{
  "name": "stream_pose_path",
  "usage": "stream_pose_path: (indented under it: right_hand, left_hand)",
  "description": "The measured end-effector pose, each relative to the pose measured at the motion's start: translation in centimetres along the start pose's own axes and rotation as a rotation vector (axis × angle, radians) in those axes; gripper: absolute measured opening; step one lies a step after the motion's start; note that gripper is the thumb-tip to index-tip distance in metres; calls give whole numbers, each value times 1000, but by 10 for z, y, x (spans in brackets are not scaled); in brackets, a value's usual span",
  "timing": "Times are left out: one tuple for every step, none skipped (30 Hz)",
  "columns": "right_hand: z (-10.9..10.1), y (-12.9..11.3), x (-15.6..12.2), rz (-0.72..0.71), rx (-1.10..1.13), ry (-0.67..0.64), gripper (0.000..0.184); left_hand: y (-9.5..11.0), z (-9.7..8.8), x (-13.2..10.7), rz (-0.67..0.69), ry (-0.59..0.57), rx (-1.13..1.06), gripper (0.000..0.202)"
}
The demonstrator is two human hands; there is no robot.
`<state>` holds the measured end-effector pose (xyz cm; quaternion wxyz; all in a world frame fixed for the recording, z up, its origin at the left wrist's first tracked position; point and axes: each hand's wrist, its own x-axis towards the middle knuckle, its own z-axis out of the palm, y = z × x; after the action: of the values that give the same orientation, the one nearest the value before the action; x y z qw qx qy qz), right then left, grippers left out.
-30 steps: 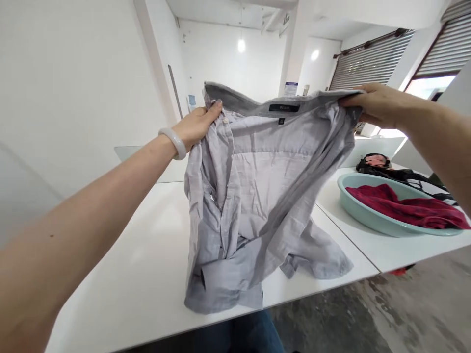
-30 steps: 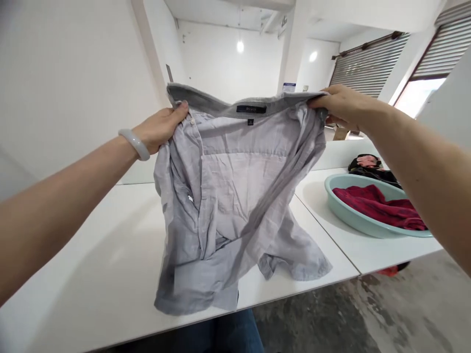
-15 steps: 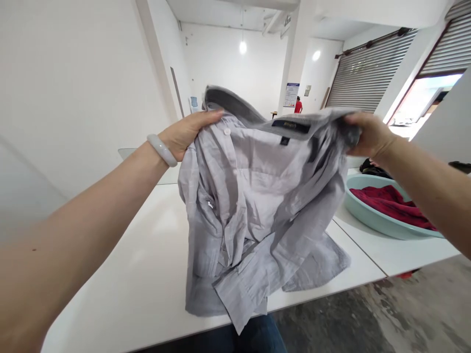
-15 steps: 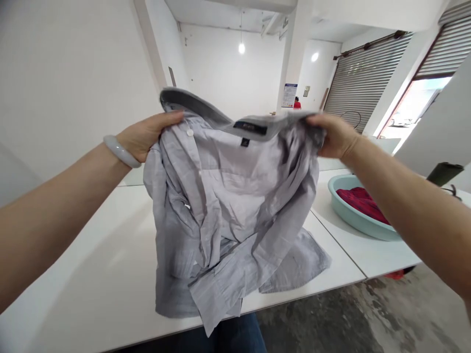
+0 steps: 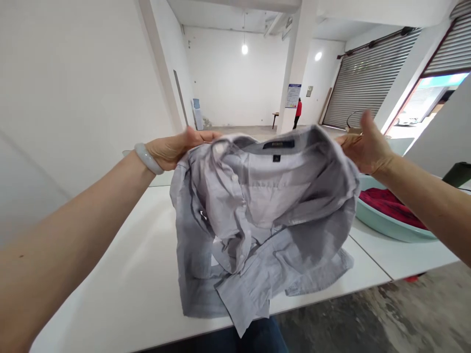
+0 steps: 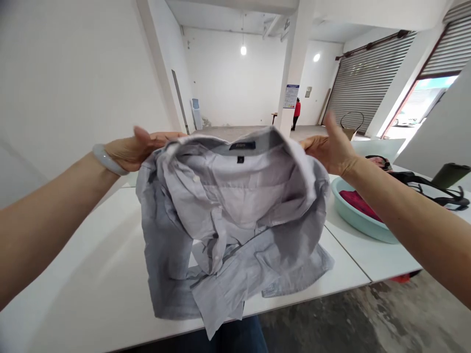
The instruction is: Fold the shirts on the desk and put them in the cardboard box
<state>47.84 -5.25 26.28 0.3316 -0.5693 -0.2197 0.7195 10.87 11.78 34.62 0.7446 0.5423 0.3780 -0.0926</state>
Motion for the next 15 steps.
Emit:
stream_pose_path:
  right_hand:
    - [0, -1, 1, 8, 19, -73, 66]
    - [0, -2, 2, -7, 0, -103, 51]
    - [0, -4, 3, -40, -30, -101, 36]
    - [0, -6, 4, -87, -61, -80, 27]
    - [0, -8, 5, -134, -95, -57, 25]
    - [0, -10, 6, -167, -140, -50, 26]
    - [1, -12, 6, -185, -209, -61, 27]
    - [4, -14, 5, -195, -306, -80, 26]
    - [8, -16, 4, -205, -431, -91, 25]
    - [14, -20, 3, -225, -578, -79, 24]
    - [20, -26, 1, -262, -732, -36, 22]
    - [26, -35, 0, -312, -875, 40, 20]
    - [31, -48, -1, -369, -1000, 147, 20]
    - [33, -63, -1, -429, -1102, 269, 21]
    - [33, -81, -1, -492, -1180, 397, 26]
  left_hand:
    - [2, 2, -1, 11, 24, 34, 76]
    - [5, 4, -1, 17, 75, 101, 76]
    - [7, 6, 0, 15, 137, 203, 73]
    - [10, 7, 0, 11, 198, 328, 65]
    - [11, 7, 2, 0, 236, 459, 57]
    - [11, 6, 3, -11, 258, 580, 49]
    - [10, 5, 4, -24, 265, 680, 45]
    - [9, 2, 6, -41, 261, 755, 42]
    - [7, 0, 7, -62, 254, 812, 39]
    - [7, -3, 9, -86, 254, 860, 35]
    - [9, -5, 9, -108, 264, 908, 31]
    - [15, -7, 10, -123, 291, 959, 28]
    - [24, -8, 9, -126, 339, 1008, 25]
    - [36, -8, 7, -117, 408, 1049, 23]
    - [51, -7, 5, -98, 500, 1075, 23]
